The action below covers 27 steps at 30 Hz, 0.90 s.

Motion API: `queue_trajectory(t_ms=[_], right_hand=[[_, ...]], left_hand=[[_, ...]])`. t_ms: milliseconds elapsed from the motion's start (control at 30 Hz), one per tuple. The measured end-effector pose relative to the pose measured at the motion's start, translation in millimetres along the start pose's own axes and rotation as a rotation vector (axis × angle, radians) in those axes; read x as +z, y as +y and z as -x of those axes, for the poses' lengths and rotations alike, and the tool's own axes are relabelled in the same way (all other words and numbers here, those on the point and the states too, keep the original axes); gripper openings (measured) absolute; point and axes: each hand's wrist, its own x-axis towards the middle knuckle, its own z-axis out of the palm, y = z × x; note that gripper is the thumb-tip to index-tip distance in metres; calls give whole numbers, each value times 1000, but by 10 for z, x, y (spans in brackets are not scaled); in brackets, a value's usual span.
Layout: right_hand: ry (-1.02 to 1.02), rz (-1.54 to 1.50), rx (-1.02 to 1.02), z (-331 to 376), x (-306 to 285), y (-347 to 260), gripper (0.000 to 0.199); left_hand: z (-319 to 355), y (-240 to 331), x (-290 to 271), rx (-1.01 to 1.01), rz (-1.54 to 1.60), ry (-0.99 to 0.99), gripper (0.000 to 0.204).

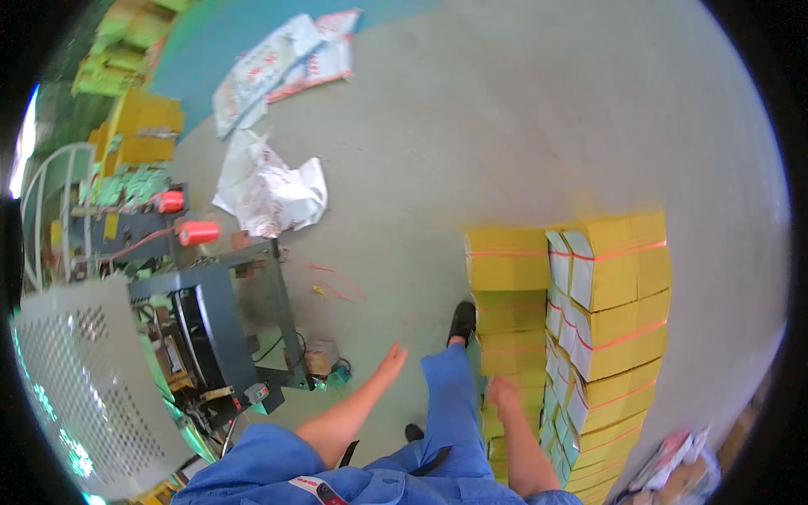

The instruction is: Bundling stacks of yellow paper blocks using a machine, then weighing them on a digital scale and stacking them.

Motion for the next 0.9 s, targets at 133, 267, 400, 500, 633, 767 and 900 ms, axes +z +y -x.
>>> queue_trajectory(t_ms=[133, 267, 400, 500, 633, 767, 900], right_hand=[[-145, 936, -209, 468, 187, 818, 28], [-36, 1310, -741, -190, -77, 1523, 39], [-140, 1712, -876, -138, 494, 1089, 37], [-291, 2011, -1133, -104, 1467, 1117, 34], [-520, 2350, -1349, 93, 2529, 1862, 28], [-771, 2195, -947, 716, 3666, 2459, 26], [-708, 1630, -484, 1804, 5116, 3340, 46]], left_hand=[[1440, -1406, -940, -104, 74, 166, 81], [2178, -3009, -1135, -109, 322, 317, 74], [3349, -4020, -1091, -30, 658, 381, 73], [4069, -5373, -736, 4, 823, 476, 67], [5015, -6782, -94, -199, 1134, 717, 60], [5703, -7720, 192, -349, 1248, 701, 49], [6214, -8129, 81, -236, 1367, 946, 42]])
